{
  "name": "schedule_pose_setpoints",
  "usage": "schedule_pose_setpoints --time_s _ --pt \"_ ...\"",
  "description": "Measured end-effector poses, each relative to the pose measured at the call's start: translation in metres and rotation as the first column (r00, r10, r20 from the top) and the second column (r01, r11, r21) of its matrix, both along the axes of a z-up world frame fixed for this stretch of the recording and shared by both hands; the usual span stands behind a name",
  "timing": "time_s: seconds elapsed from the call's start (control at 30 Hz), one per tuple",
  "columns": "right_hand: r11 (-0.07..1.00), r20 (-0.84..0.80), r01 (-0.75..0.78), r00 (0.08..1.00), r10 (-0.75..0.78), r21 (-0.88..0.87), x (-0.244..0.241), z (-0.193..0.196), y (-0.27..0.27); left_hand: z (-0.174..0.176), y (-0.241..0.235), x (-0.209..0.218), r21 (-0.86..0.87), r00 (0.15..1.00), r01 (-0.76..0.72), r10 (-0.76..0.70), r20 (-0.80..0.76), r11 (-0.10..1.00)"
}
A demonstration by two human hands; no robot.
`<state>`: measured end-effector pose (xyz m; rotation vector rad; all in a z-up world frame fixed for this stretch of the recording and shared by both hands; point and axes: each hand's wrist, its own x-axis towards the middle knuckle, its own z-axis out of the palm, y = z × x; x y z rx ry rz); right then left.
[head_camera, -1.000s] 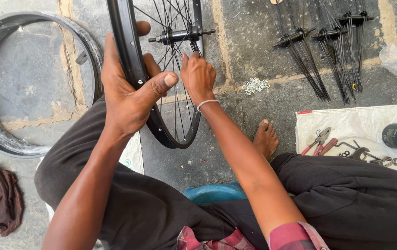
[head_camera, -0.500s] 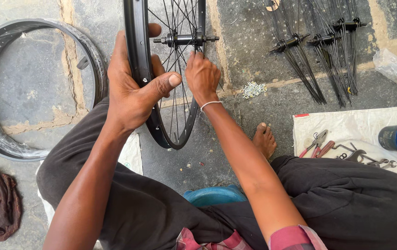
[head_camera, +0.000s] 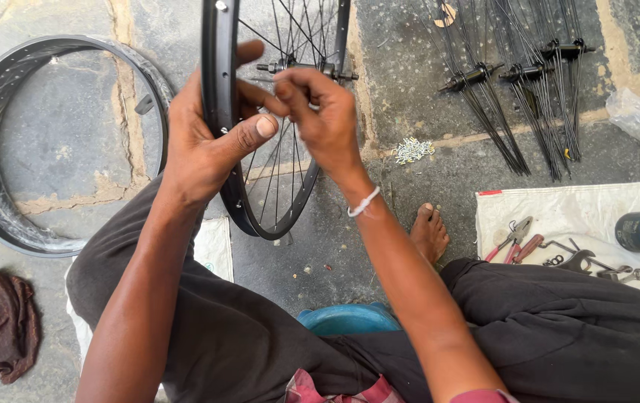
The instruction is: The person is lacing a bicycle wheel by inserting spokes into the rim and hub. They use a green screwdriver to tighten the spoke nipples and adjust the tension of the spokes. The person works on the wheel while sitting on the ground.
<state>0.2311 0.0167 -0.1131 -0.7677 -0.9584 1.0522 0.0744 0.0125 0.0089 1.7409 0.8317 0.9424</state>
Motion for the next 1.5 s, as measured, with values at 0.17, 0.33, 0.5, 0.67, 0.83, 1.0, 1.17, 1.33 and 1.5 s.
schedule_pose_setpoints --time_s 0.17,0.33,0.5,0.67,0.83,1.0,1.17,1.33,1.5 --pt "0.999 0.305 -0.035 0.952 0.032 0.005 0.010 -0.015 0.021 -0.005 -0.001 0.001 -0.028 1.000 0.008 -0.007 0.022 1.000" --pt "0.849 0.344 0.445 0.874 -0.343 -0.284 0.145 -0.160 0.064 -0.020 -0.014 -0.001 0.055 1.000 0.019 -0.020 0.005 0.998" --pt "0.549 0.833 0.730 0.543 -0.104 -0.408 0.227 -0.330 -0.043 -0.019 -0.025 0.003 0.204 0.976 -0.056 0.096 -0.193 0.977" --pt "0.627 0.851 0.664 0.526 -0.004 -0.407 0.201 -0.372 -0.079 -0.012 -0.026 0.019 0.001 0.997 -0.072 0.072 -0.031 0.997" --pt "0.800 0.971 0.577 0.236 0.030 -0.165 0.186 -0.373 -0.097 -0.008 -0.025 0.029 -0.080 0.995 -0.092 0.093 0.016 0.993" --pt "0.827 0.984 0.537 0.039 0.172 -0.166 0.181 -0.363 -0.083 -0.014 -0.027 0.043 -0.077 0.995 -0.080 0.084 0.045 0.994" --pt "0.871 0.474 0.346 0.867 -0.154 -0.350 0.190 -0.237 0.008 -0.012 -0.033 0.052 -0.121 0.990 -0.136 0.138 0.007 0.983" --pt "0.984 0.152 -0.120 0.978 0.139 -0.130 0.155 0.063 0.010 -0.013 -0.027 0.054 -0.126 0.991 -0.119 0.126 0.046 0.985" --pt "0.985 0.734 -0.148 0.659 0.164 -0.087 0.080 0.193 -0.032 -0.016 -0.025 0.059 -0.044 0.983 -0.122 0.127 0.133 0.992"
